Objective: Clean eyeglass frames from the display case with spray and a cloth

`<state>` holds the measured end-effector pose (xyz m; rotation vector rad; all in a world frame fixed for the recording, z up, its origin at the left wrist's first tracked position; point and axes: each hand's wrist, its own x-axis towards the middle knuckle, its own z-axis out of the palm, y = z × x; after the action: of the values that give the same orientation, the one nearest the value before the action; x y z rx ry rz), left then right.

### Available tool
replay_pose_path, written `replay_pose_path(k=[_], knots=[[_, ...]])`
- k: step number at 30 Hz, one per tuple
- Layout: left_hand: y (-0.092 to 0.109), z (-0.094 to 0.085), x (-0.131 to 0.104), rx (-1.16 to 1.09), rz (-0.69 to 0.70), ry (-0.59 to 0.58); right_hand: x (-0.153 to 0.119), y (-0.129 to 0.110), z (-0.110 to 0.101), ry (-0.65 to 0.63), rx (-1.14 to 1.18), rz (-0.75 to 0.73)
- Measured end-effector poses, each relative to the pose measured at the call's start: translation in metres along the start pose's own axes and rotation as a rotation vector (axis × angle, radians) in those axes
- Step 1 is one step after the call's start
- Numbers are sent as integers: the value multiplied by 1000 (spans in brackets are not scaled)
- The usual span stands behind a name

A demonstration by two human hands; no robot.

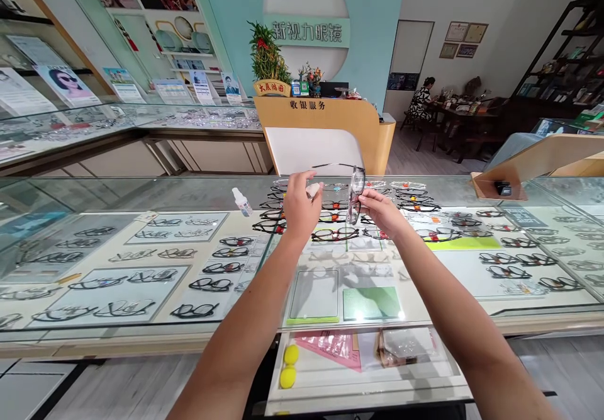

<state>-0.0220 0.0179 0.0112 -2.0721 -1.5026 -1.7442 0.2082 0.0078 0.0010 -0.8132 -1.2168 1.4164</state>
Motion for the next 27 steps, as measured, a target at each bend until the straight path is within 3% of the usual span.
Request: replay_pose_path(k=[6, 11, 19, 27], knots=[[8, 4, -5, -148, 123, -305, 3, -4, -8, 0, 165, -36], [12, 7, -14, -84, 312, -470, 4, -5, -11, -25, 195, -8], [11, 10, -15, 9, 404, -526, 3, -3, -10, -54, 246, 0], [9, 10, -15, 27, 464, -468, 4, 2, -11, -96, 335, -14]])
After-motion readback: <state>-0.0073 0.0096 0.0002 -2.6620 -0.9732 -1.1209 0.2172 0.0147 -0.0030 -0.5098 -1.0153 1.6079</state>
